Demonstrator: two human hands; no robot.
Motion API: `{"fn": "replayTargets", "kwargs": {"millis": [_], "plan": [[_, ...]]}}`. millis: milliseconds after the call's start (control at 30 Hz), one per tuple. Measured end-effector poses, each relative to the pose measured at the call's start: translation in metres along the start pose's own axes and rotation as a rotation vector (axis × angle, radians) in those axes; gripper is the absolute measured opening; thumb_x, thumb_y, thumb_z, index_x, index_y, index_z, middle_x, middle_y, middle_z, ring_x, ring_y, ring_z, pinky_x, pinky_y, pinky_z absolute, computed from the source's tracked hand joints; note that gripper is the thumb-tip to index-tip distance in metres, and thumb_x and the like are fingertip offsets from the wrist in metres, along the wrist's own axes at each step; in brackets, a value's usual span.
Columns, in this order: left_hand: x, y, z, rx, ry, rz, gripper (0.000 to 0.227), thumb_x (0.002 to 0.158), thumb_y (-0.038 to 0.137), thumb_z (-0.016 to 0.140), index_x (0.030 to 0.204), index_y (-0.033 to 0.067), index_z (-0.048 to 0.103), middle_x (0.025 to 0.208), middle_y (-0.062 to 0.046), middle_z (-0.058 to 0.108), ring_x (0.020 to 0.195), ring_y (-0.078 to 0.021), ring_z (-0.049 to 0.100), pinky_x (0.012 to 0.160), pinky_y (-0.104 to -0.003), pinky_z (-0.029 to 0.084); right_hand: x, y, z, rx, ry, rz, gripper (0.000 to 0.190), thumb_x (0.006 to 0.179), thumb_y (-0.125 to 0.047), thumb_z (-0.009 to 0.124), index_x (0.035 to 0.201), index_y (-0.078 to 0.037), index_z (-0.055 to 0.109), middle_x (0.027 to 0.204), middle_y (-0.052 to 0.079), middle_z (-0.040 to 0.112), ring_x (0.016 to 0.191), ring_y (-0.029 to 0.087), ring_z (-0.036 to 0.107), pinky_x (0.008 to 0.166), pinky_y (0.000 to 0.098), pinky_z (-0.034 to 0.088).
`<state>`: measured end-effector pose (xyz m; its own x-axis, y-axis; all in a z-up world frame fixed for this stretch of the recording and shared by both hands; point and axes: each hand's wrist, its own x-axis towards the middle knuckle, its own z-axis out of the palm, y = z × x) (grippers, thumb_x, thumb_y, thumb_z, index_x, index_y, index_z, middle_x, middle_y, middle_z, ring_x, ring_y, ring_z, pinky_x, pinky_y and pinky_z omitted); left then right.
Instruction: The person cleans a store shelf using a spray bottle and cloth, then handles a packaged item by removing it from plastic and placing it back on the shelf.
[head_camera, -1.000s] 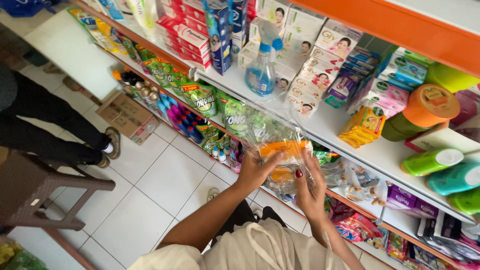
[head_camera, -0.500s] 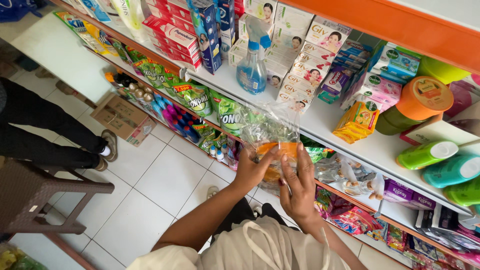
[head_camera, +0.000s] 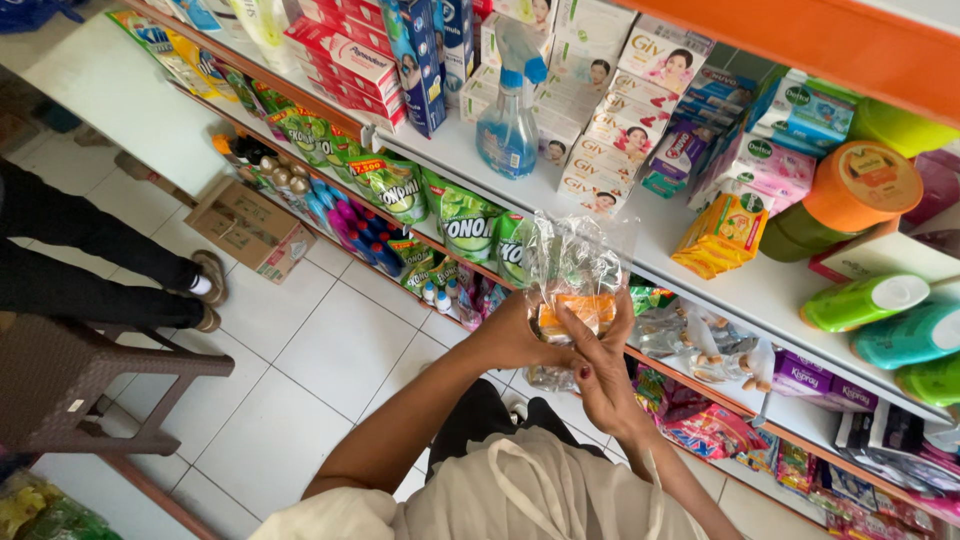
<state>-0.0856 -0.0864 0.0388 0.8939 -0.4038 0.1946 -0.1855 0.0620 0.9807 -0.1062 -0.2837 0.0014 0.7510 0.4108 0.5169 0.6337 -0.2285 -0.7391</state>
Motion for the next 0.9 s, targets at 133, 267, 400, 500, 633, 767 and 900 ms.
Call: {"fn": "replayTargets", "kwargs": {"millis": [133,267,400,500,633,767,900], "plan": [[0.001,-0.005,0.003,0.002,0.011,-0.041,0.074,0.07,0.021,0.096,0.133,0.0034,0.061,0.121,-0.005,0.073,0.11,-0.0121,0.068,0.098,-0.031,0.056,-0.007,-0.002,-0.006,0.022,-0.072,0.065,0.086,0.102,-0.075,0.014,0.164,-0.017,0.021,0.173,0.026,-0.018,0.161,0.047,-0.013,0.128,0.0549,0.009],[-0.001,-0.012,0.006,-0.103,0.002,-0.033,0.074,0.072,0.016,0.094,0.136,0.0025,0.06,0.123,-0.006,0.072,0.111,-0.0112,0.068,0.099,-0.031,0.056,-0.011,-0.003,-0.012,-0.036,-0.095,0.092,0.085,0.102,-0.073,0.005,0.166,-0.019,-0.007,0.174,0.023,-0.012,0.162,0.045,-0.006,0.127,0.0556,0.005],[-0.003,-0.02,0.007,-0.14,0.024,-0.092,0.066,0.074,0.012,0.091,0.132,-0.0012,0.063,0.119,-0.008,0.074,0.106,-0.0125,0.07,0.096,-0.031,0.057,-0.015,-0.005,-0.013,0.027,-0.063,0.063,0.078,0.105,-0.064,0.007,0.168,-0.02,-0.01,0.174,0.021,-0.011,0.162,0.039,-0.009,0.129,0.0539,-0.005],[-0.002,-0.026,0.007,-0.188,0.029,-0.136,0.063,0.074,0.009,0.09,0.129,-0.0021,0.063,0.117,-0.008,0.075,0.105,-0.0136,0.071,0.096,-0.031,0.057,-0.019,-0.006,-0.007,0.345,0.154,0.092,0.072,0.118,-0.045,0.034,0.165,-0.02,-0.015,0.18,0.02,-0.009,0.168,0.036,-0.005,0.131,0.0465,0.015],[-0.002,-0.029,0.0,-0.325,-0.035,-0.15,0.059,0.075,0.007,0.088,0.128,-0.0042,0.065,0.114,-0.011,0.076,0.103,-0.0171,0.073,0.095,-0.033,0.058,-0.025,0.003,-0.01,0.653,0.3,0.277,0.08,0.107,-0.019,0.055,0.171,-0.017,0.007,0.157,0.018,0.024,0.12,0.029,0.041,0.075,0.0295,0.043],[-0.001,-0.027,0.005,-0.301,-0.027,-0.112,0.064,0.075,0.008,0.09,0.131,-0.003,0.061,0.118,-0.009,0.073,0.107,-0.0155,0.07,0.098,-0.033,0.056,-0.034,0.023,-0.013,0.525,0.169,0.496,0.058,0.101,-0.008,0.058,0.156,-0.007,0.038,0.125,0.014,0.064,0.095,0.017,0.056,0.077,0.0291,0.048],[0.004,-0.02,0.021,0.04,0.179,0.027,0.078,0.075,0.02,0.091,0.139,0.0008,0.052,0.122,-0.009,0.068,0.113,-0.0169,0.067,0.099,-0.034,0.054,-0.029,0.039,-0.005,0.808,0.378,0.45,0.029,0.104,-0.002,0.057,0.133,-0.002,0.055,0.122,0.008,0.066,0.108,0.011,0.062,0.095,0.0277,0.05]]}}
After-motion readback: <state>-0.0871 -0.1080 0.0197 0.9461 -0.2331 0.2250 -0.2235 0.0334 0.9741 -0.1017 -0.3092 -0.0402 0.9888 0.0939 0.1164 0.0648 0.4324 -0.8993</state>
